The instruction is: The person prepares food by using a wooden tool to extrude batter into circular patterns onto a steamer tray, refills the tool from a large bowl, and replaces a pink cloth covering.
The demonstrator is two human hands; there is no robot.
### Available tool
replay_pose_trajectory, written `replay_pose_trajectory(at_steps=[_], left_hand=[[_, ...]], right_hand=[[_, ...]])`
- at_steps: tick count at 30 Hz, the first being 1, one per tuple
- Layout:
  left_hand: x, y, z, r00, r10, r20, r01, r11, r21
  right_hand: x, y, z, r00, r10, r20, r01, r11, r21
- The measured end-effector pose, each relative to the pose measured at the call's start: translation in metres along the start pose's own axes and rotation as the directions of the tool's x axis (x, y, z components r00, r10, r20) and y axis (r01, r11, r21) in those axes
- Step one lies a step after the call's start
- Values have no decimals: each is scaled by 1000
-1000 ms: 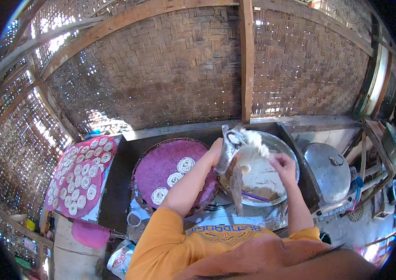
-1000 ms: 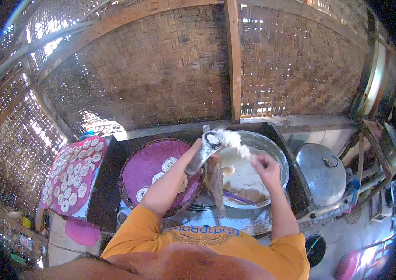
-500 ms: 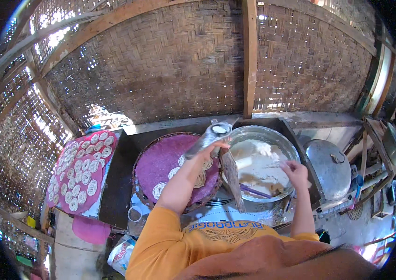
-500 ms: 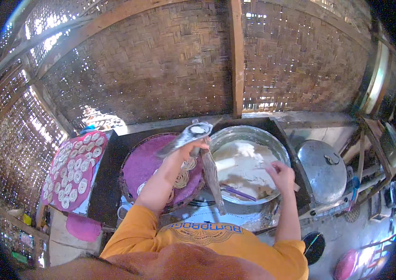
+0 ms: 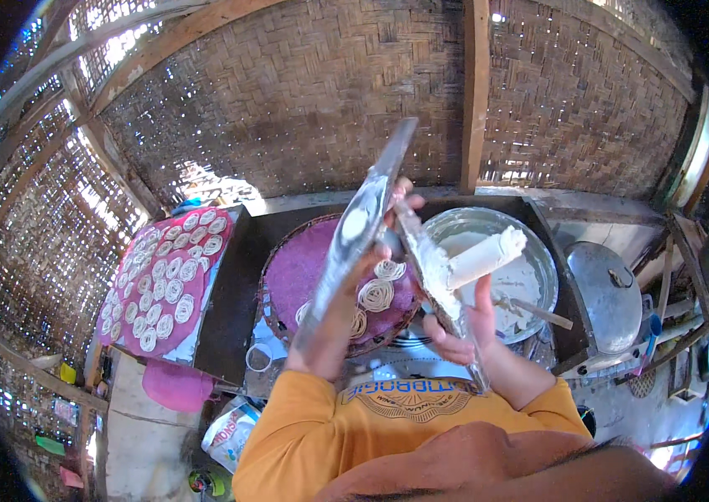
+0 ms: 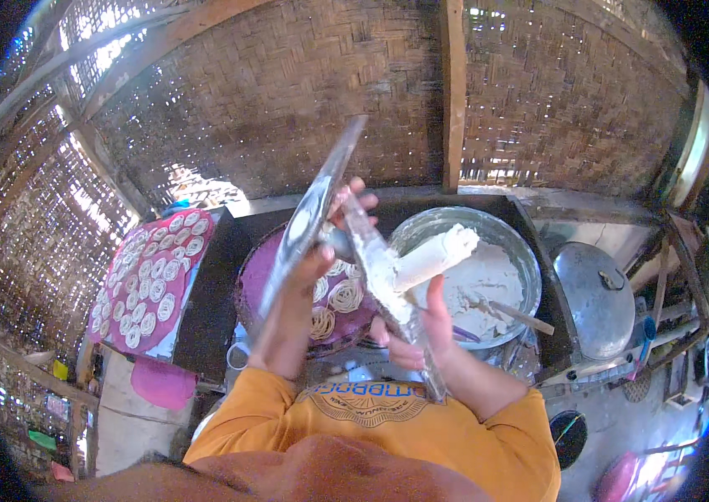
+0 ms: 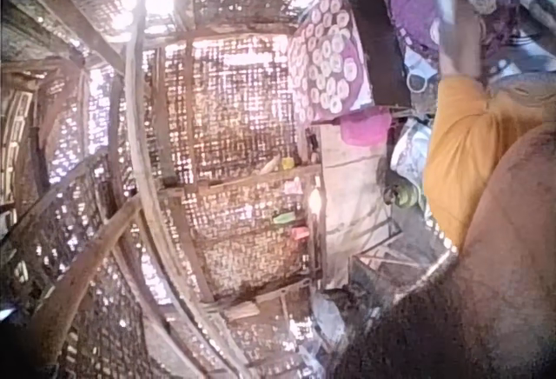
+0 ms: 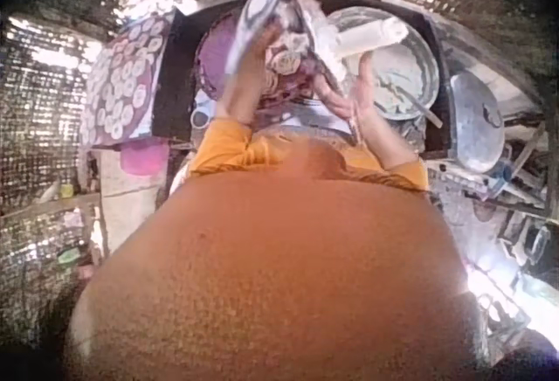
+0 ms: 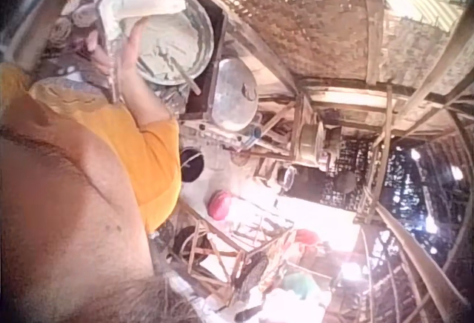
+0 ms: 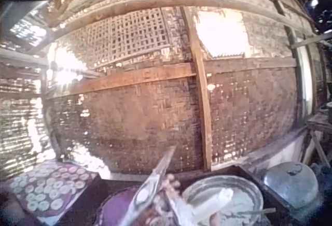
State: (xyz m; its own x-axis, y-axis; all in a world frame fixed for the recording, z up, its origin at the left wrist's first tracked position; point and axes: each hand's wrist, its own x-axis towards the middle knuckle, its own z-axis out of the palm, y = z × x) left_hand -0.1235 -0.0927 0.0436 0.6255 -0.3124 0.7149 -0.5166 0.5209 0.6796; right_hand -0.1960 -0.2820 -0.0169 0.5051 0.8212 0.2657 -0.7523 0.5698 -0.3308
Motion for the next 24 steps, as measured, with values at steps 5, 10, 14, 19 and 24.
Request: replay_pose_trajectory(at_steps=[5,10,14,19,24], left_hand=[[-60,16,-30,929,-370,-17,358,886,296],[-77,44,-9,957,-222,-186,276,504,818],[-84,40,-7,951,-197,-240,294,320,901],[-97,30,-13,963,-181,-197,227,163,960],[-101,35,-2,934,-208,-290,312,82,947]], right_hand=[[-2,-28,-1,993,-120,19,113,858,-500],[13,-25,54,868,-479,-128,142,487,-862],[18,-17,51,831,-556,27,146,170,-975],[14,-15,39,840,-437,322,56,-520,-852],[14,-7,59,907,-202,368,68,-795,-603]])
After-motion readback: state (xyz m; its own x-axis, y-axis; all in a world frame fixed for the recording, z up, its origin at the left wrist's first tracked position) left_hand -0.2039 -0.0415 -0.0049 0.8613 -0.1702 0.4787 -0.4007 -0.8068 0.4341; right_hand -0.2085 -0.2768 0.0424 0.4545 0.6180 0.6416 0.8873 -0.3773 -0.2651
